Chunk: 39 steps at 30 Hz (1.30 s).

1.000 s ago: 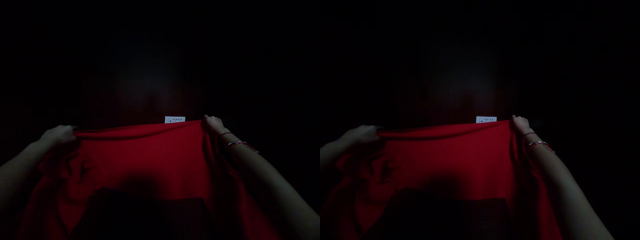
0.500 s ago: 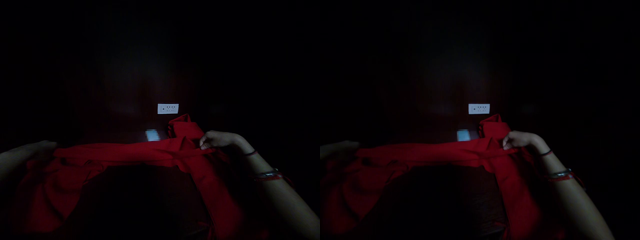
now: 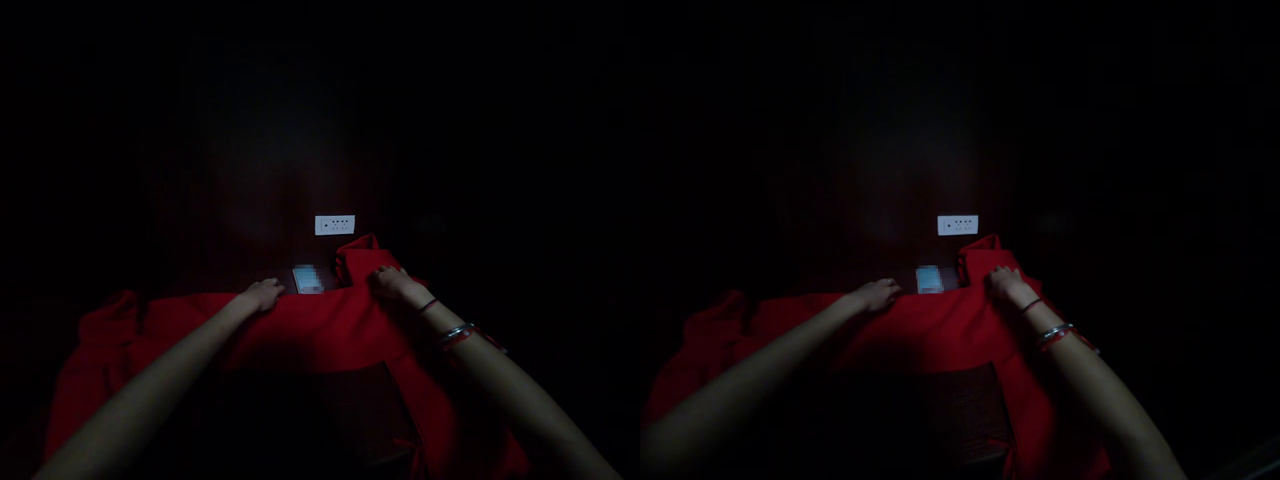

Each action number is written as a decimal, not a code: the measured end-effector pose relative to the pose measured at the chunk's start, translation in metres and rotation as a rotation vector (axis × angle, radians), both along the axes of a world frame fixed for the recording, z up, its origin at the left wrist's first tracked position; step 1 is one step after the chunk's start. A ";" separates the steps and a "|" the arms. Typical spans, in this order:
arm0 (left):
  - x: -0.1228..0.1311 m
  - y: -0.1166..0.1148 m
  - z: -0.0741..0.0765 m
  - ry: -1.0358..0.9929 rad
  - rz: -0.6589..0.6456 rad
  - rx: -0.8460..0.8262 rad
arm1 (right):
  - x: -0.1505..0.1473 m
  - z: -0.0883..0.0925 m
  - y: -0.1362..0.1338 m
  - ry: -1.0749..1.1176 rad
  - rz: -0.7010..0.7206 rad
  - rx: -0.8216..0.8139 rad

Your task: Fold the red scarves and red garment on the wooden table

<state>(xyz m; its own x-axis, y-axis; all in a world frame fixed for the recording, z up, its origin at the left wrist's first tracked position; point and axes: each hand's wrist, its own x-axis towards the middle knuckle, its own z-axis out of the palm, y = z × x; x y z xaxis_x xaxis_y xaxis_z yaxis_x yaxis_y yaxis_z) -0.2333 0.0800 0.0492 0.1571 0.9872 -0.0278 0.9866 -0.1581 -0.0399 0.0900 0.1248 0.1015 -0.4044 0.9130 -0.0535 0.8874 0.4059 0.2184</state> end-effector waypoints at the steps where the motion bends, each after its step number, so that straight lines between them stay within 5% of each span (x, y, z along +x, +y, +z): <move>1: 0.009 0.007 -0.006 0.018 -0.026 0.008 | 0.004 -0.001 0.002 0.022 -0.002 -0.004; 5: 0.014 0.027 -0.027 -0.065 -0.052 0.003 | 0.021 0.007 0.007 0.157 0.135 -0.061; 8: 0.013 0.033 -0.028 -0.286 -0.140 0.046 | 0.026 0.020 0.003 0.323 0.285 -0.099; 13: 0.064 0.027 -0.003 -0.731 -0.357 0.036 | 0.024 0.054 -0.014 0.681 0.495 -0.086; 17: 0.095 0.023 0.032 -0.911 -0.394 -0.078 | 0.032 0.088 -0.028 0.782 0.517 -0.002; 22: 0.046 0.006 0.092 -1.021 -0.236 0.106 | 0.046 0.102 -0.030 0.722 0.430 -0.149; 29: -0.015 -0.044 0.171 -0.793 -0.131 0.280 | 0.025 0.078 -0.032 0.703 0.431 -0.629; 33: -0.030 -0.062 0.185 -0.788 -0.052 0.274 | 0.004 0.071 -0.037 0.794 0.474 -0.509; 39: -0.033 -0.072 0.168 -0.870 0.026 0.150 | 0.013 0.086 -0.032 0.954 0.470 -0.150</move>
